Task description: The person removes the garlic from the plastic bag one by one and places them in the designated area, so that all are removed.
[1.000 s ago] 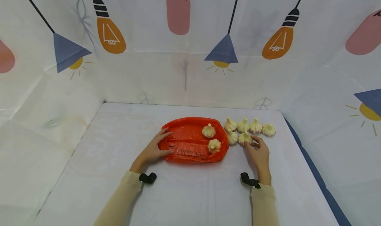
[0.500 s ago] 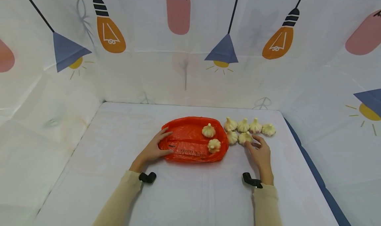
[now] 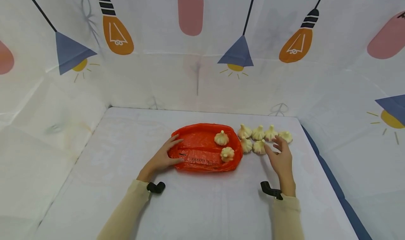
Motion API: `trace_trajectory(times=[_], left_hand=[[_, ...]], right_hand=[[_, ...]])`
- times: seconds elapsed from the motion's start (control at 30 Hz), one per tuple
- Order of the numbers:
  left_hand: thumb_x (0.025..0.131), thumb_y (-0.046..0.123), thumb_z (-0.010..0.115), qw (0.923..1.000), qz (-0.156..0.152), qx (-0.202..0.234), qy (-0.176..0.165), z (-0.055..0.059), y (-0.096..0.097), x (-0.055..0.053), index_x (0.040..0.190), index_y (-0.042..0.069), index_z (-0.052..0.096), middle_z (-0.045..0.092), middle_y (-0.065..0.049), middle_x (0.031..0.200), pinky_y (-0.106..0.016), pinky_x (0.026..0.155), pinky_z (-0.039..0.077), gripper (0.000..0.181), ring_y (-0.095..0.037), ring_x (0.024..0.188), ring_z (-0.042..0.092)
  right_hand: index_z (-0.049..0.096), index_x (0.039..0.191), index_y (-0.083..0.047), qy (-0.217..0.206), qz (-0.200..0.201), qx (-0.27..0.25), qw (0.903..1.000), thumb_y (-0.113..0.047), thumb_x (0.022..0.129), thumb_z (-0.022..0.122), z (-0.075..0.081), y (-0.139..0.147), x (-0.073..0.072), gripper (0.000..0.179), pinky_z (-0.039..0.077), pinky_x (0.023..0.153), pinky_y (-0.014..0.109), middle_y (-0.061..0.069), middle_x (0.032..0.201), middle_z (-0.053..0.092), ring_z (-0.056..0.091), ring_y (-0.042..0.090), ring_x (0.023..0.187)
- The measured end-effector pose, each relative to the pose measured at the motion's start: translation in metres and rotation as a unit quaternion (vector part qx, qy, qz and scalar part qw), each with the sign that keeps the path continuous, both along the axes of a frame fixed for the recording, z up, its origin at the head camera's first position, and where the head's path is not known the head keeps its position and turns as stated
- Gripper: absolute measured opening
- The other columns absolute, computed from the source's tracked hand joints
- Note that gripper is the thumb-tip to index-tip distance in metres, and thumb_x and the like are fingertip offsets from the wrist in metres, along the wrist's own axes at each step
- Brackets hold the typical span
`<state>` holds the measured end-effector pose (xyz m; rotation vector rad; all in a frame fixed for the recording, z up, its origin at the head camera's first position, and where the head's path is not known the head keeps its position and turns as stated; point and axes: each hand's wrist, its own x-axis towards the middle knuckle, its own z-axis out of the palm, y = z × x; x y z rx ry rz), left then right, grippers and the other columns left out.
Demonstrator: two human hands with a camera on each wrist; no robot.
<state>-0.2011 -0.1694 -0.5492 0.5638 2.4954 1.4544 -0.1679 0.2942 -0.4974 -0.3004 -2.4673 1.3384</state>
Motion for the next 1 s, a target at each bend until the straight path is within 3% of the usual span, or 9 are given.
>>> trace_trajectory(times=[0.13, 0.3, 0.57, 0.77, 1.0], left_hand=[[0.085, 0.035, 0.084, 1.0000, 0.000, 0.001, -0.001, 0.001, 0.000, 0.000, 0.157, 0.018, 0.045, 0.019, -0.003, 0.172, -0.070, 0.122, 0.019, 0.084, -0.037, 0.160, 0.012], [0.084, 0.034, 0.085, 1.0000, 0.003, 0.001, -0.005, 0.001, 0.000, 0.000, 0.157, 0.018, 0.045, 0.019, -0.002, 0.172, -0.069, 0.123, 0.018, 0.084, -0.036, 0.160, 0.011], [0.084, 0.034, 0.085, 1.0000, 0.002, -0.004, -0.009, 0.002, 0.000, 0.000, 0.157, 0.019, 0.044, 0.018, -0.001, 0.173, -0.069, 0.123, 0.018, 0.085, -0.035, 0.160, 0.011], [0.084, 0.035, 0.084, 1.0000, 0.005, -0.001, -0.006, 0.001, 0.000, 0.000, 0.157, 0.019, 0.044, 0.018, -0.001, 0.173, -0.071, 0.122, 0.018, 0.085, -0.037, 0.160, 0.012], [0.085, 0.036, 0.083, 1.0000, 0.002, -0.003, -0.004, 0.002, 0.001, 0.001, 0.157, 0.017, 0.045, 0.019, -0.003, 0.173, -0.071, 0.121, 0.019, 0.084, -0.038, 0.159, 0.013]], right_hand=[[0.045, 0.152, -0.006, 0.012, 0.024, 0.008, 0.9996, -0.020, 0.096, 0.072, 0.018, -0.007, -0.001, 0.064, 0.046, 0.087, 0.014, 0.021, 0.147, 0.055, 0.055, 0.039, 0.132], [0.046, 0.152, -0.008, 0.023, 0.063, 0.010, 0.9977, -0.018, 0.096, 0.074, 0.036, -0.023, -0.003, 0.063, 0.050, 0.097, 0.041, 0.019, 0.147, 0.056, 0.055, 0.038, 0.132], [0.048, 0.150, -0.011, 0.041, 0.142, -0.015, 0.9889, -0.017, 0.095, 0.075, 0.064, -0.053, -0.012, 0.061, 0.049, 0.105, 0.047, 0.016, 0.146, 0.057, 0.054, 0.032, 0.132], [0.048, 0.149, -0.009, 0.026, 0.228, -0.011, 0.9733, -0.020, 0.096, 0.074, 0.071, -0.078, -0.028, 0.060, 0.051, 0.106, 0.056, 0.016, 0.149, 0.054, 0.056, 0.037, 0.131], [0.049, 0.148, -0.008, -0.022, 0.314, 0.053, 0.9477, -0.023, 0.096, 0.074, 0.076, -0.102, -0.043, 0.059, 0.051, 0.106, 0.056, 0.015, 0.148, 0.055, 0.058, 0.042, 0.129]])
